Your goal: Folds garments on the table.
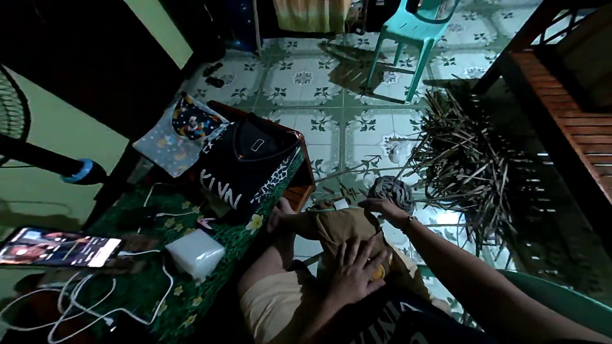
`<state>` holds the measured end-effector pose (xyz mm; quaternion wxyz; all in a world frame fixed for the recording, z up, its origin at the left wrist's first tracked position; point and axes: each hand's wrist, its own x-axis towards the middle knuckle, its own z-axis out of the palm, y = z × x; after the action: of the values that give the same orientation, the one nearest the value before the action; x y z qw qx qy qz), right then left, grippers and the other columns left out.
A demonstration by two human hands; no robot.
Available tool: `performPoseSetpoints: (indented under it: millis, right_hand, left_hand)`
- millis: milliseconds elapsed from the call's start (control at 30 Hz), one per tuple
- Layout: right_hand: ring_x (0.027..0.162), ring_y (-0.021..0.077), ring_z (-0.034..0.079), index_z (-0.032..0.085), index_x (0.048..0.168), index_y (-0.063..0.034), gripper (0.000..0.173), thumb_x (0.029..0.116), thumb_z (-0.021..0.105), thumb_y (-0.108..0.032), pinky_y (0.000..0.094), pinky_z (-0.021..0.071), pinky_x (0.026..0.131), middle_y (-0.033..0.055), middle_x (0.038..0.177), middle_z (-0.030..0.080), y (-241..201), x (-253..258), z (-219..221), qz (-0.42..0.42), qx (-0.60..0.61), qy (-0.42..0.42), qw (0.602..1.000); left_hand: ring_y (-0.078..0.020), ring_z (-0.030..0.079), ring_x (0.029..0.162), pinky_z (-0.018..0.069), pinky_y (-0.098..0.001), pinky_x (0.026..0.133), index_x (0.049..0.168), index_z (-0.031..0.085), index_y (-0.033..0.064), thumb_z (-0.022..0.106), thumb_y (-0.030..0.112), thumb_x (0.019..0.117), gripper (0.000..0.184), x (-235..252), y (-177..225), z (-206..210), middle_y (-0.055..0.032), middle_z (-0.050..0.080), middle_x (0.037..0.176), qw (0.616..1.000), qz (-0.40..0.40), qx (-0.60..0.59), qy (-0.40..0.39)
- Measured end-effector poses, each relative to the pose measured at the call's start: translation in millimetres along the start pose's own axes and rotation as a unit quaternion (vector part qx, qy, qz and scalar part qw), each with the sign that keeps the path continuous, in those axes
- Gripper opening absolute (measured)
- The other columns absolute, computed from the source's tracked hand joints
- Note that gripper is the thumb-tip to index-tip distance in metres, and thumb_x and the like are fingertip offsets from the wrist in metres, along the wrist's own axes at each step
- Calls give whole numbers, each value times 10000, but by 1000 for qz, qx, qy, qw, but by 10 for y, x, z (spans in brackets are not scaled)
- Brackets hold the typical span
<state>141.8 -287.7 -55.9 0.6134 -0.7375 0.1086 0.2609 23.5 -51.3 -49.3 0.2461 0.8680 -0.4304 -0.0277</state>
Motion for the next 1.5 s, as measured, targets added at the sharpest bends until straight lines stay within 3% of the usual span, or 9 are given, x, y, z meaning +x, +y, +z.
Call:
performPoseSetpoints:
  millis: [267,633,767,833,900,1133,1267,1400,1500]
  right_hand:
    - [1124,239,605,601,1339,-127,372,1085,441,-346,504,489,935,103,1229,641,2,179,-95,114,69,-45,990]
    - [1013,209,633,615,1268,7,353,927,689,-47,400,546,882,148,1171,662,-443,200,-380,-20,-39,-82,996]
    - [1034,229,636,594,1354,-11,430,940,700,-53,411,532,900,176,1230,659,-611,233,-363,-36,-91,-96,991]
    - [923,160,621,652,1216,26,309,920,715,-36,351,533,833,137,1099,679,-587,267,-358,-45,-112,-89,989]
    - [806,121,570,664,1057,41,226,896,763,-84,321,505,754,98,941,649,-481,368,-384,-49,-160,-85,982]
    - [1102,284,653,704,1164,17,325,912,766,-178,494,500,1008,180,1172,698,-333,426,-255,-27,-246,-49,968]
    - [1189,312,610,522,1439,-71,475,1023,635,-270,522,520,947,175,1372,597,-203,398,-223,33,-28,28,999]
    - [1220,381,601,426,1520,-111,681,1037,461,-590,592,508,958,207,1397,578,-66,168,-42,108,113,90,984]
    - [1197,391,596,478,1491,-82,833,995,338,-736,595,487,956,230,1380,582,105,-49,113,168,115,64,977]
  left_hand:
    - [-403,287,1520,227,-733,1147,1536,475,340,653,553,925,670,-16,-7,27,-74,341,1656,998,-8,55,-23]
    - [-410,277,1522,220,-731,1147,1517,511,318,833,358,780,805,-15,48,-3,-83,337,1657,997,-32,49,-54]
    - [-390,204,1552,160,-705,1188,1543,473,323,701,459,908,689,-14,42,-21,-65,320,1667,995,-53,28,-85]
    - [-364,166,1567,121,-695,1202,1557,447,338,660,394,951,645,-7,41,-34,-42,301,1676,993,-60,27,-100]
    - [-341,158,1572,122,-686,1207,1562,433,356,619,331,983,608,-9,38,-24,-17,277,1687,992,-62,36,-102]
    - [-325,192,1565,160,-675,1200,1492,546,289,653,133,940,583,7,59,-57,-3,262,1692,994,-57,35,-90]
    - [-412,285,1521,220,-713,1165,1558,452,234,716,428,905,730,-65,32,8,-137,341,1647,1000,-23,5,20]
    - [-451,228,1530,164,-696,1201,1560,408,43,480,564,1006,763,-184,26,-37,-278,287,1630,974,-136,-103,152]
    - [-392,193,1551,171,-555,1259,1594,271,-28,574,475,993,839,-319,8,-22,-265,198,1664,903,-309,-218,203]
